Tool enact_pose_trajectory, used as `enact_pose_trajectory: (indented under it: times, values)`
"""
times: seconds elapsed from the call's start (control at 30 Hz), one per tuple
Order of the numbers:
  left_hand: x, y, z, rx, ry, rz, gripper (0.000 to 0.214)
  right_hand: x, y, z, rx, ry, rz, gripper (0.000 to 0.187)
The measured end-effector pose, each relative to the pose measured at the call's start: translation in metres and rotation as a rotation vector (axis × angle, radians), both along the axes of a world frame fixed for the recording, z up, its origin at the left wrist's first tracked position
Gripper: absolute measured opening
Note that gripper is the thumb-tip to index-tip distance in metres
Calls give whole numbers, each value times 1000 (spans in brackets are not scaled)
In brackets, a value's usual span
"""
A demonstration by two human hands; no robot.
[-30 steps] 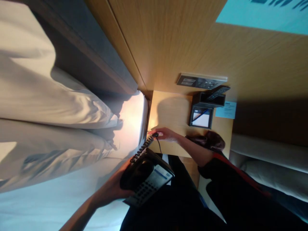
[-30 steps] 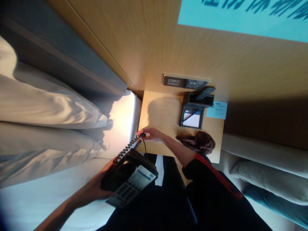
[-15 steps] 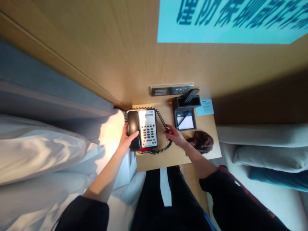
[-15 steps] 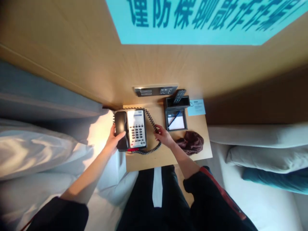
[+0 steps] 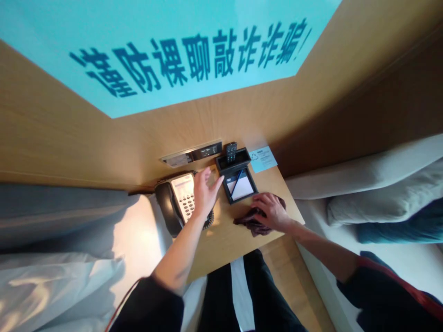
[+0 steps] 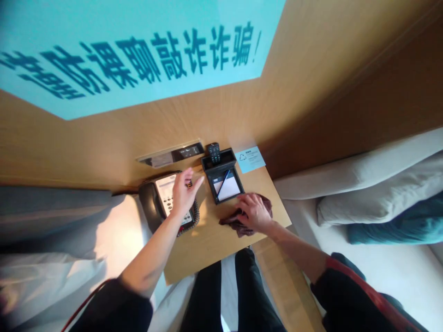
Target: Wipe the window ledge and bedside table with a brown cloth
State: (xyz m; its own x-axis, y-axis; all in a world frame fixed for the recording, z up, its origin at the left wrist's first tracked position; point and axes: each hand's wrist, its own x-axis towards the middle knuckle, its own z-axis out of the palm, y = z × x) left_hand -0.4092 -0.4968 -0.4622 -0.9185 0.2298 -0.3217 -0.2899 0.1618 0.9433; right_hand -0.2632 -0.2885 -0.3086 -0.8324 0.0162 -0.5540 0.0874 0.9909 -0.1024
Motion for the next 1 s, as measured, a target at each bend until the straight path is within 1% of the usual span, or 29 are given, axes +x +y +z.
enact_pose_trajectory:
  times: [0.03, 0.07, 0.1, 0.13, 0.17, 0.2, 0.23, 0.3, 0.33, 0.4, 0.47, 0.5, 0.53, 0.57, 0.6, 0.67, 0.7, 0.73, 0.77, 0.8, 0.83, 0.87, 0.9, 0.93, 0.97, 1.0]
  values:
    - [-13, 37, 4, -20, -9, 15, 52, 18, 6, -2, -15, -106, 94, 52]
    - [-25, 69, 6, -76, -23, 28, 52, 35, 10, -5, -23, -189, 169, 66]
    - [-34, 96, 7, -146, -38, 24, 48, 49, 14, -9, -20, -250, 218, 76]
    - [-42, 116, 7, -217, -45, 2, 43, 60, 17, -13, -8, -289, 238, 77]
    - [-47, 128, 7, -279, -42, -29, 39, 68, 20, -17, 0, -314, 242, 72]
    - [-50, 133, 7, -326, -34, -64, 36, 73, 22, -19, 5, -322, 231, 65]
    - [-52, 132, 7, -353, -25, -103, 34, 76, 24, -19, 6, -317, 211, 58]
    - [-54, 121, 6, -348, -10, -208, 33, 80, 27, -15, 13, -282, 155, 51]
    - [-55, 114, 5, -328, -4, -293, 33, 81, 29, -12, 20, -260, 124, 51]
    - [-57, 104, 3, -314, 13, -525, 37, 84, 31, -7, 28, -224, 71, 55]
    - [-57, 100, 2, -405, 50, -728, 42, 85, 34, -4, 13, -199, 33, 60]
    - [-56, 98, 5, -465, 73, -784, 42, 84, 35, -2, -15, -179, 0, 63]
    - [-53, 94, 10, -501, 103, -804, 39, 83, 38, 1, -51, -144, -61, 65]
    - [-48, 87, 19, -499, 139, -794, 36, 82, 41, 6, -78, -101, -165, 65]
    - [-41, 76, 32, -453, 183, -774, 35, 83, 46, 12, -87, -58, -302, 62]
    - [-26, 43, 66, -296, 292, -729, 34, 86, 56, 32, -44, 8, -578, 50]
    - [-20, 22, 87, -213, 359, -715, 34, 87, 62, 43, -5, 12, -668, 45]
    - [-14, 1, 108, -148, 424, -690, 33, 85, 67, 53, 23, -2, -709, 42]
    - [-10, -19, 127, -97, 473, -666, 32, 78, 70, 60, 20, -29, -703, 41]
    - [-7, -37, 142, -62, 503, -646, 31, 65, 71, 62, -15, -47, -665, 39]
    - [-4, -52, 154, -42, 512, -633, 30, 44, 70, 59, -68, -52, -611, 38]
    - [-2, -64, 160, -33, 505, -638, 30, 16, 65, 48, -130, -48, -539, 36]
    - [1, -73, 160, -35, 485, -655, 29, -18, 58, 31, -192, -14, -456, 36]
    - [5, -79, 157, -52, 458, -678, 29, -54, 48, 8, -233, 17, -346, 34]
    - [8, -81, 149, -83, 423, -704, 30, -89, 37, -19, -238, 8, -223, 32]
    - [11, -81, 139, -127, 377, -730, 32, -119, 25, -48, -226, -33, -100, 36]
